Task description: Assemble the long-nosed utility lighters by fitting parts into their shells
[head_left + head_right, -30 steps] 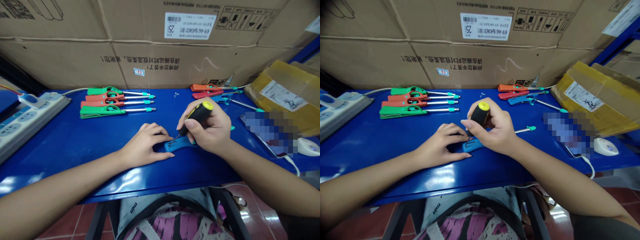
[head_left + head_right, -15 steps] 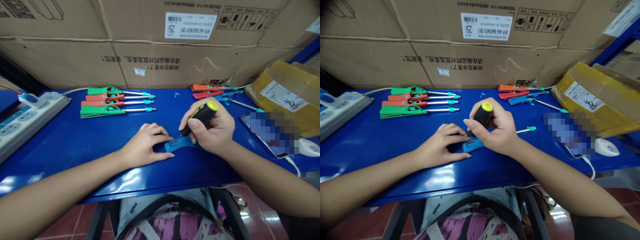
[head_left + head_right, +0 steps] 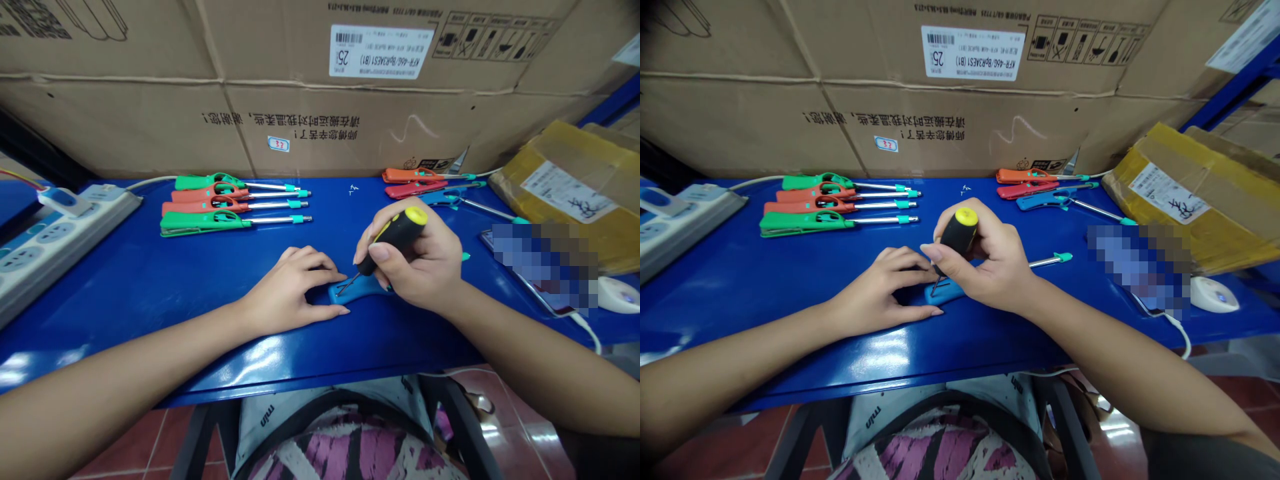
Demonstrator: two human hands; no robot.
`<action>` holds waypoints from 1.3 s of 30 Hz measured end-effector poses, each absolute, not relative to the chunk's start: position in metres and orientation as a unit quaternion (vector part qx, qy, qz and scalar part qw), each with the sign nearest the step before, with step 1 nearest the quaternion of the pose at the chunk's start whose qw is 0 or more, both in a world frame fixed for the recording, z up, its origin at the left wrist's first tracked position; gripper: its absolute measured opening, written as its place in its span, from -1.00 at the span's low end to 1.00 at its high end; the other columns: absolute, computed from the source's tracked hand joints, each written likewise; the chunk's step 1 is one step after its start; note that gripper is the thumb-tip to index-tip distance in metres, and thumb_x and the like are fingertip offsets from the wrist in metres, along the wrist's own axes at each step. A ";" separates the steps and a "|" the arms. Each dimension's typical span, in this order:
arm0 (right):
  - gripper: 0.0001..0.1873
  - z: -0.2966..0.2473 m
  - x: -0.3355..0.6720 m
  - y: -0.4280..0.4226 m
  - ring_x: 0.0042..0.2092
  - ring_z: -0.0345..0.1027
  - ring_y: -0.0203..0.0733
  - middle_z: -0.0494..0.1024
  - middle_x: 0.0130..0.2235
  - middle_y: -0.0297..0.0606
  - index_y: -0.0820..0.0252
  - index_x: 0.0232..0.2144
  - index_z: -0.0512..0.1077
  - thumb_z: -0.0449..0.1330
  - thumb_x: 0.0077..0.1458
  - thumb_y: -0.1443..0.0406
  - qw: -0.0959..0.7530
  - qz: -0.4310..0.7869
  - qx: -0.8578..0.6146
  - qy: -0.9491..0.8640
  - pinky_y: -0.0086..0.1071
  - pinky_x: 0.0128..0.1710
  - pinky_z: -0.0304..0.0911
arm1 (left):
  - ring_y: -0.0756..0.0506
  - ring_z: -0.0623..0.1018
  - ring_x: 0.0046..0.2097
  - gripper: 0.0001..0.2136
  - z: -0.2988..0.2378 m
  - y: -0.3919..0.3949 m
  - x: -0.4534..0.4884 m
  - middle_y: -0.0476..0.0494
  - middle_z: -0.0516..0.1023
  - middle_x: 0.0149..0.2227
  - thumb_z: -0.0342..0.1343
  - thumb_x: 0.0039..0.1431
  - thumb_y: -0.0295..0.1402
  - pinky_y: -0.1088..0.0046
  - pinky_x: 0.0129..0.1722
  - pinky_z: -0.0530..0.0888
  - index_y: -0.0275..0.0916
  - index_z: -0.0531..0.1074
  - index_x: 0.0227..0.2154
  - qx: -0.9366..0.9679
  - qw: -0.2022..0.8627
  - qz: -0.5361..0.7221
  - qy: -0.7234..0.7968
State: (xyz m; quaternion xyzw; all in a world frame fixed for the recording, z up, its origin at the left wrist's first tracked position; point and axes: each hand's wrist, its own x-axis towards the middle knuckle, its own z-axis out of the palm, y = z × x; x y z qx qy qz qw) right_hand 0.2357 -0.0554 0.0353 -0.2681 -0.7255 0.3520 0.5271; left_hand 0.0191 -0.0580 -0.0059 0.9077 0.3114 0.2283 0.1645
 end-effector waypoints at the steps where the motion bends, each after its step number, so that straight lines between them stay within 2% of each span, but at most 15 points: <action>1: -0.74 0.036 0.236 -0.056 -0.55 0.26 -0.41 0.43 -0.43 -0.42 0.11 -0.25 0.34 0.33 0.16 0.16 0.524 0.356 -0.267 -0.726 -0.54 -0.63 0.21 | -0.17 0.50 -0.03 -0.61 -0.006 -0.058 0.019 -0.11 0.58 -0.07 0.26 0.18 0.00 0.24 -0.02 0.28 -0.12 0.54 -0.04 0.908 0.164 0.229 0.310; 7: -0.72 0.036 0.234 -0.056 -0.50 0.34 -0.39 0.49 -0.37 -0.38 0.11 -0.21 0.35 0.33 0.16 0.15 0.511 0.358 -0.283 -0.728 -0.54 -0.59 0.29 | -0.16 0.49 -0.04 -0.62 -0.007 -0.057 0.019 -0.10 0.58 -0.04 0.25 0.19 -0.01 0.24 -0.02 0.28 -0.11 0.54 -0.03 0.909 0.160 0.228 0.309; 13: -0.51 0.036 0.238 -0.055 -0.44 0.40 -0.32 0.56 -0.25 -0.29 0.03 0.12 0.28 0.29 0.20 0.15 0.509 0.339 -0.282 -0.739 -0.46 -0.59 0.35 | -0.17 0.49 -0.04 -0.62 -0.006 -0.058 0.020 -0.11 0.58 -0.06 0.25 0.19 -0.02 0.25 -0.03 0.28 -0.10 0.54 -0.03 0.908 0.160 0.226 0.316; 20: -0.71 0.038 0.241 -0.056 -0.39 0.48 -0.28 0.54 -0.33 -0.32 0.06 0.02 0.33 0.21 0.27 0.20 0.518 0.304 -0.281 -0.748 -0.45 -0.53 0.38 | -0.14 0.50 -0.06 -0.63 -0.004 -0.058 0.021 -0.09 0.58 -0.08 0.27 0.18 -0.04 0.26 -0.03 0.27 -0.15 0.55 -0.06 0.906 0.169 0.231 0.312; 27: -0.64 0.036 0.241 -0.055 -0.40 0.47 -0.28 0.55 -0.33 -0.34 0.04 0.03 0.34 0.28 0.21 0.26 0.523 0.285 -0.263 -0.759 -0.46 -0.53 0.38 | -0.15 0.50 -0.06 -0.64 -0.005 -0.058 0.020 -0.09 0.58 -0.08 0.27 0.19 -0.04 0.26 -0.04 0.28 -0.14 0.55 -0.06 0.906 0.167 0.233 0.311; 32: -0.57 0.039 0.239 -0.055 -0.38 0.48 -0.32 0.58 -0.15 -0.27 0.01 0.12 0.32 0.26 0.23 0.24 0.522 0.289 -0.229 -0.769 -0.50 -0.56 0.38 | -0.18 0.49 -0.02 -0.63 -0.007 -0.058 0.020 -0.11 0.57 -0.05 0.26 0.19 -0.03 0.25 -0.03 0.27 -0.13 0.54 -0.05 0.909 0.158 0.234 0.307; 37: -0.60 0.043 0.243 -0.057 -0.45 0.45 -0.36 0.58 -0.10 -0.25 0.04 0.23 0.26 0.01 0.39 0.19 0.488 0.332 -0.187 -0.785 -0.47 -0.58 0.39 | -0.14 0.49 -0.05 -0.63 -0.004 -0.057 0.021 -0.08 0.57 -0.09 0.28 0.18 -0.05 0.27 -0.05 0.27 -0.14 0.55 -0.04 0.906 0.169 0.228 0.314; 39: -0.57 0.044 0.244 -0.056 -0.40 0.49 -0.34 0.58 -0.06 -0.24 0.00 0.27 0.24 0.00 0.40 0.23 0.479 0.331 -0.179 -0.793 -0.46 -0.54 0.43 | -0.14 0.49 -0.05 -0.64 -0.004 -0.057 0.021 -0.07 0.57 -0.09 0.28 0.18 -0.05 0.27 -0.04 0.26 -0.14 0.55 -0.05 0.906 0.171 0.227 0.315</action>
